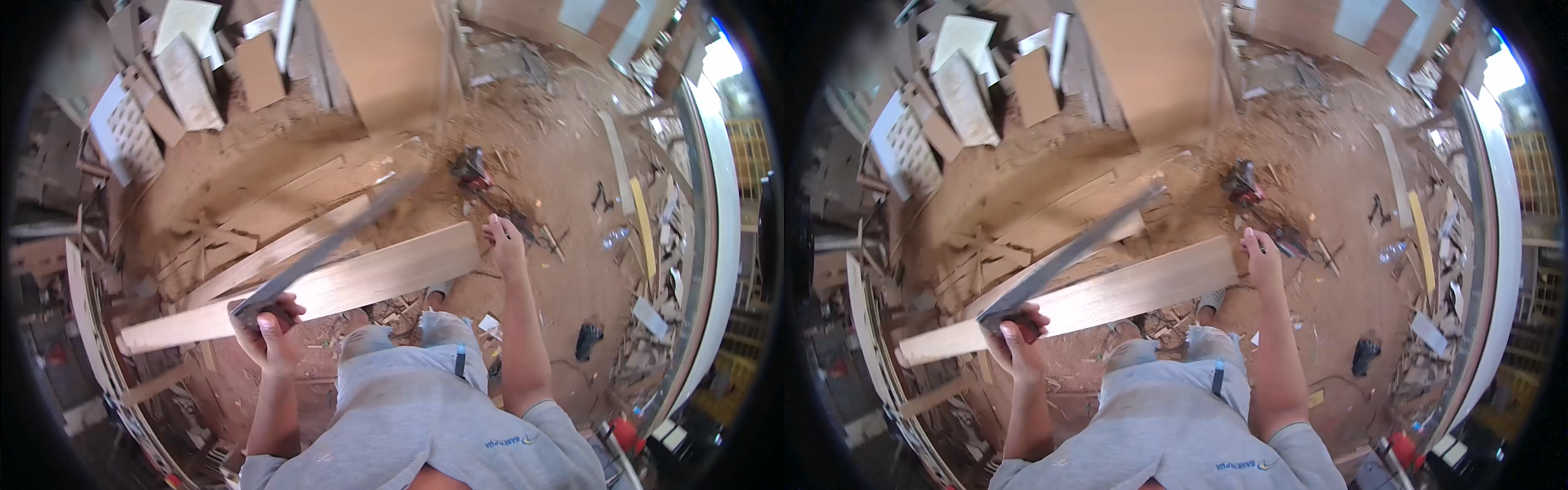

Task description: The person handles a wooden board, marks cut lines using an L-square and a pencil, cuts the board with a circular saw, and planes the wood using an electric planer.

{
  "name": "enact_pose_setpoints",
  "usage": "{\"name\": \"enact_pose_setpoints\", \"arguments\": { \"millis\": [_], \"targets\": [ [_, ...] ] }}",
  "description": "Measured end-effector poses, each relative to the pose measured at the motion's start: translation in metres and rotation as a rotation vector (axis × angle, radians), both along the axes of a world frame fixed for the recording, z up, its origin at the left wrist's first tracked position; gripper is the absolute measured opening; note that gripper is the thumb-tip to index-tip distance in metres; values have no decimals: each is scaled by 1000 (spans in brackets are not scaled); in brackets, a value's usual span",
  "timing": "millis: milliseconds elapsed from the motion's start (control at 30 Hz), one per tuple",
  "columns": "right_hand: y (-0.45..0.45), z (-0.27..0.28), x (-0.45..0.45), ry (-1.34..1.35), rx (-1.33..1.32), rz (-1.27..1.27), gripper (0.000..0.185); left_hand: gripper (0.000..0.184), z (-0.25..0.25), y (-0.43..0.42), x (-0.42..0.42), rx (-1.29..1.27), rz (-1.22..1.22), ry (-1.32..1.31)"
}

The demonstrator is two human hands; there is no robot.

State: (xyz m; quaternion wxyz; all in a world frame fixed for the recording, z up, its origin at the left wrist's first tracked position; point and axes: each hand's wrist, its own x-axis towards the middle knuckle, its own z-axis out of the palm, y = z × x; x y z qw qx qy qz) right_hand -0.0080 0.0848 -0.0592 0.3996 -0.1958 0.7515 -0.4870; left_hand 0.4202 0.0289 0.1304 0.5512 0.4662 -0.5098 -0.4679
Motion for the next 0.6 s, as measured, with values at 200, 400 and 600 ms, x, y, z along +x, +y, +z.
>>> {"name": "enact_pose_setpoints", "arguments": {
  "millis": [200, 400, 600],
  "targets": [
    [-56, 0, 44, 230, 365, 257, 61, 43, -32, -10, 64, 81, 180, -670],
    [-55, -22, 47, 395, 389, 229, 46, 76, -141, 26, 153, 250, -123, -1086],
    [-50, -28, 45, 448, 362, 175, 42, 86, -167, 25, 161, 78, -48, -1003]
  ]
}}
